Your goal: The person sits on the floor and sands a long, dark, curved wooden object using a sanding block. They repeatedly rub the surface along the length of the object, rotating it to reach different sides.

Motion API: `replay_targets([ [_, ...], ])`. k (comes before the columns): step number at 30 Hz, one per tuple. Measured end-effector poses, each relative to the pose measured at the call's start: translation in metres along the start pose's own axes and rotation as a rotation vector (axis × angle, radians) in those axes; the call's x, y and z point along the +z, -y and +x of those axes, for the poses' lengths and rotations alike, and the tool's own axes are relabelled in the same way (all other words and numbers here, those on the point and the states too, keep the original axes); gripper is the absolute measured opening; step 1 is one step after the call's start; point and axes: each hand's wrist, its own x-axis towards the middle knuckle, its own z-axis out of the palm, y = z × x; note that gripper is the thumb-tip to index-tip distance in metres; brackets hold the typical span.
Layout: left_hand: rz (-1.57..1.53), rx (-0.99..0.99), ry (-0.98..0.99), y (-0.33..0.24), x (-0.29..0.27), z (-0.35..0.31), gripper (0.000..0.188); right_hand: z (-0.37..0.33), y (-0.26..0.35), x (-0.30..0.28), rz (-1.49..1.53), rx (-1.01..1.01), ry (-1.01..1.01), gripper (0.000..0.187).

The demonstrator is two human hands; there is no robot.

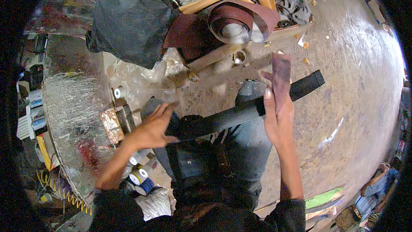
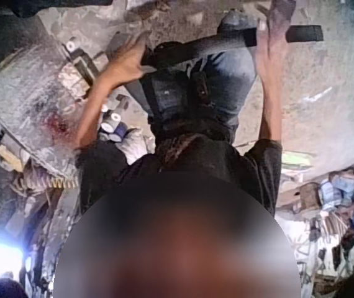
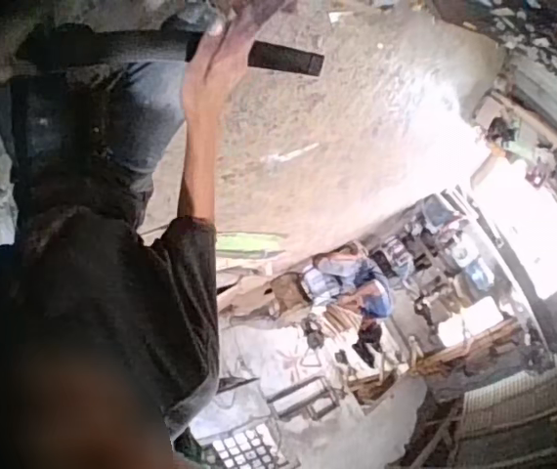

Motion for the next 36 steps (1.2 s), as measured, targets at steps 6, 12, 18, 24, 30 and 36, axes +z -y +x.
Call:
replay_targets([
  [6, 0.124, -0.015, -0.312, -0.105, 0.093, 0.005, 0.093, 0.006, -0.013, 0.027, 0.225, 0.112, -0.230, 0.050],
  [12, -0.004, 0.011, -0.457, -0.122, 0.109, 0.024, 0.089, 0.005, -0.021, 0.024, 0.518, 0.130, -0.430, 0.058],
  [18, -0.150, 0.003, -0.601, -0.133, 0.113, 0.034, 0.073, 0.004, -0.023, 0.008, 0.647, 0.242, -0.430, 0.055],
  [24, -0.178, 0.320, -0.389, -0.148, 0.131, 0.019, 0.059, -0.014, -0.001, -0.022, 0.599, 0.175, -0.507, 0.056],
  [30, -0.210, 0.398, -0.690, -0.099, 0.126, -0.006, 0.051, -0.066, -0.021, -0.054, 0.350, 0.318, -0.836, 0.069],
  [36, 0.053, 0.239, -0.675, -0.079, 0.092, 0.025, 0.056, -0.103, -0.036, -0.041, 0.344, 0.608, -0.776, 0.078],
])
